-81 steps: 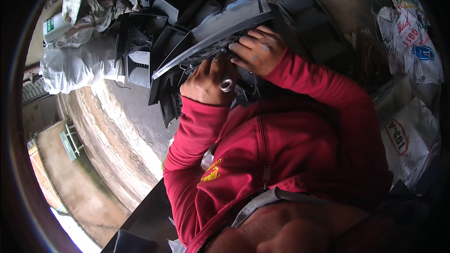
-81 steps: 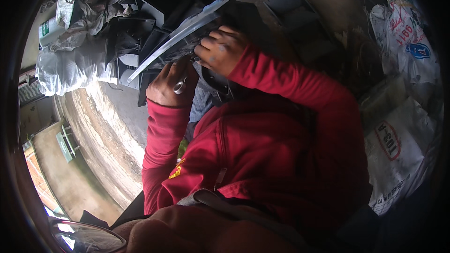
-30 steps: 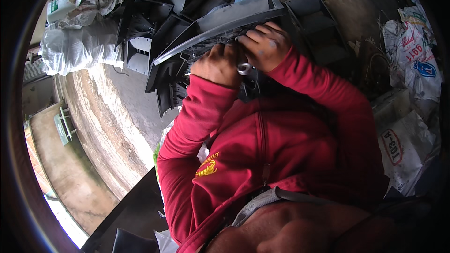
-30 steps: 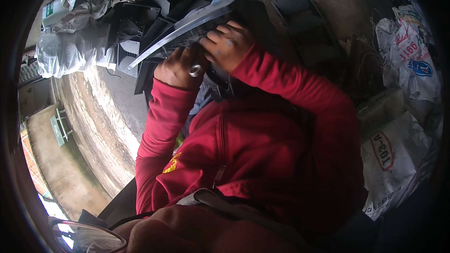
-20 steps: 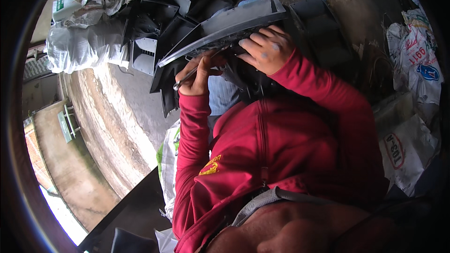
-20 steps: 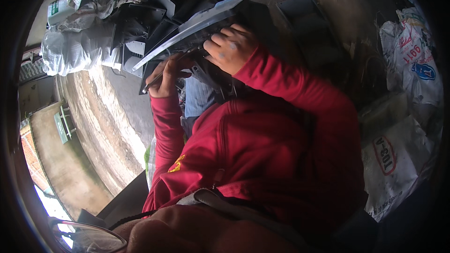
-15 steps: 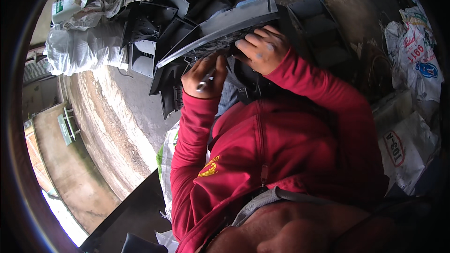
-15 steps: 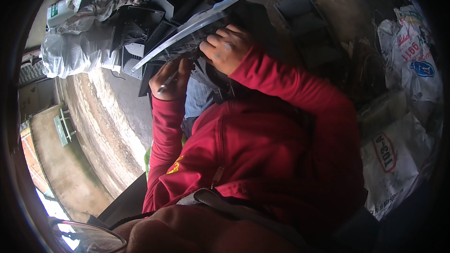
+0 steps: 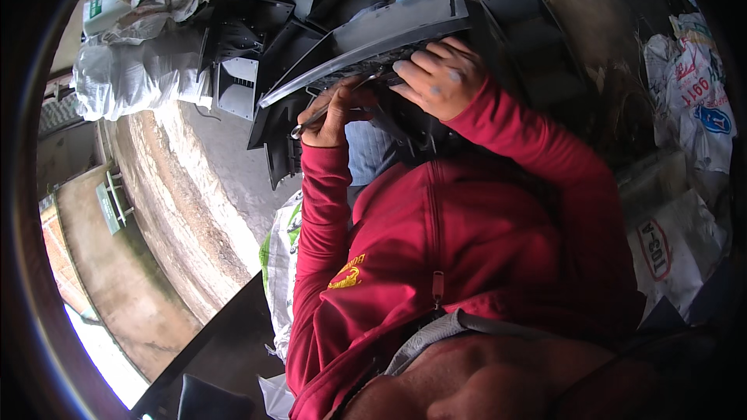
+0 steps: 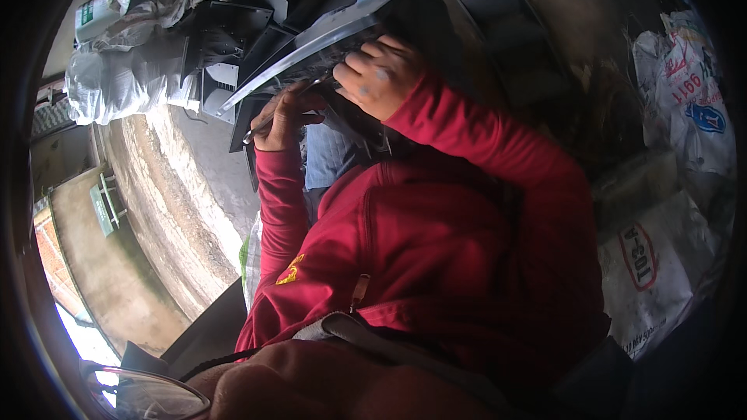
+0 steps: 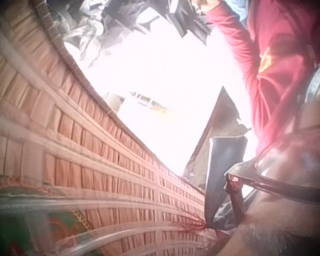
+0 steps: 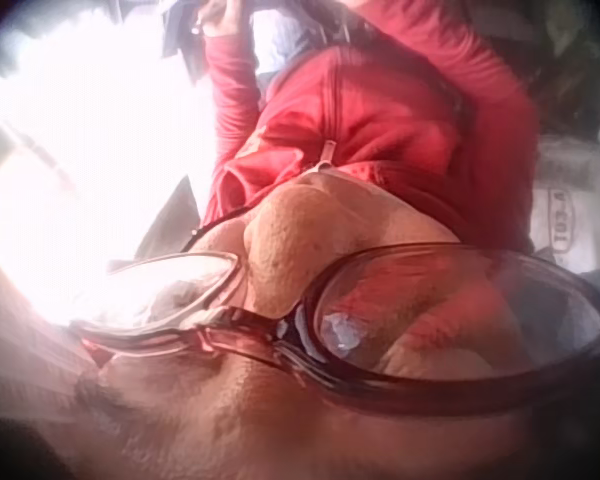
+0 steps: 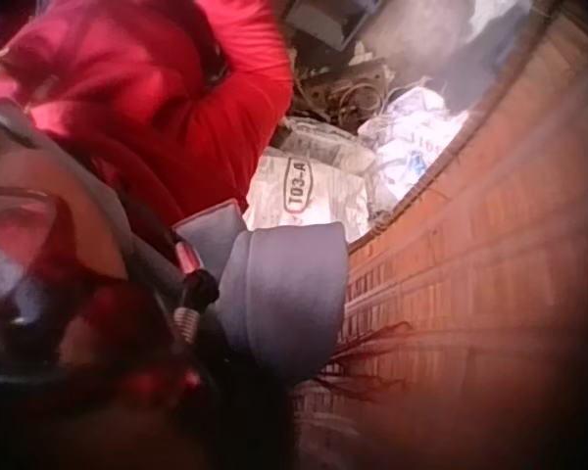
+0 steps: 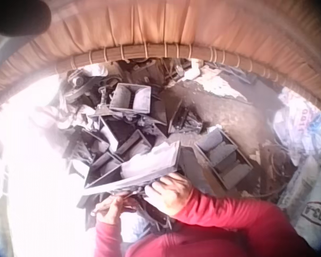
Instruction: The person uses a wrench to tighten bolts on a metal casing, then picks up a screwdriver to secure additional fasteners. They handle small screws and a black plastic cover, aligning and fastening it to the assembly.
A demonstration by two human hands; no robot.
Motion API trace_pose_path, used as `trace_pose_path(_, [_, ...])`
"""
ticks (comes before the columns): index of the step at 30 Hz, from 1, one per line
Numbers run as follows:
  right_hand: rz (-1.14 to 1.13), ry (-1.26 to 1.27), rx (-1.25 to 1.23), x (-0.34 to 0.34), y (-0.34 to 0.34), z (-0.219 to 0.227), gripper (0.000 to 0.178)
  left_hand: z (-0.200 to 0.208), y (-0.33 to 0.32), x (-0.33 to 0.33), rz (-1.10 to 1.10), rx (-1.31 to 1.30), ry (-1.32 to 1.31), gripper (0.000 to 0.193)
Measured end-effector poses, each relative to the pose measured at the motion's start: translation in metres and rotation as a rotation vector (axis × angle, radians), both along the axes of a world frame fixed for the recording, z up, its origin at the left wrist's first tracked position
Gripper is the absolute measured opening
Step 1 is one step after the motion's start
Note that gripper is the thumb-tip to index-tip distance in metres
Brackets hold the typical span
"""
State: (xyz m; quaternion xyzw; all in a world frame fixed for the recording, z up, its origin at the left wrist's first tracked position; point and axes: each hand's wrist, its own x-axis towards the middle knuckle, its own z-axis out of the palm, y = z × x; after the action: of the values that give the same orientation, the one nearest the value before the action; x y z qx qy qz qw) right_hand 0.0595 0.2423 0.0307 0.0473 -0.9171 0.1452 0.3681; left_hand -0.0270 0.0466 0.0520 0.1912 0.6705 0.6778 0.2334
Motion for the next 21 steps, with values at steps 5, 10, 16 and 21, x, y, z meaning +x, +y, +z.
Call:
trace_pose_path(5, [0.009, 0.007, -0.013, 0.0, -0.003, 0.004, 0.02, 0.023, -0.001, 0.007, -0.004, -0.249, 0.424, 0.02])
trace_pose_path(10, [-0.003, -0.012, 0.005, -0.002, -0.003, -0.001, 0.018, 0.03, 0.021, 0.014, -0.026, -0.462, 0.998, 0.015])
trace_pose_path(16, [-0.002, 0.002, -0.029, -0.001, 0.003, -0.003, 0.022, 0.039, 0.045, 0.016, -0.26, -0.777, 1.132, 0.014])
trace_pose_path(21, [0.007, -0.042, 0.022, 0.004, 0.001, -0.003, 0.03, 0.006, 0.017, -0.008, -0.154, -0.306, 1.209, 0.012])
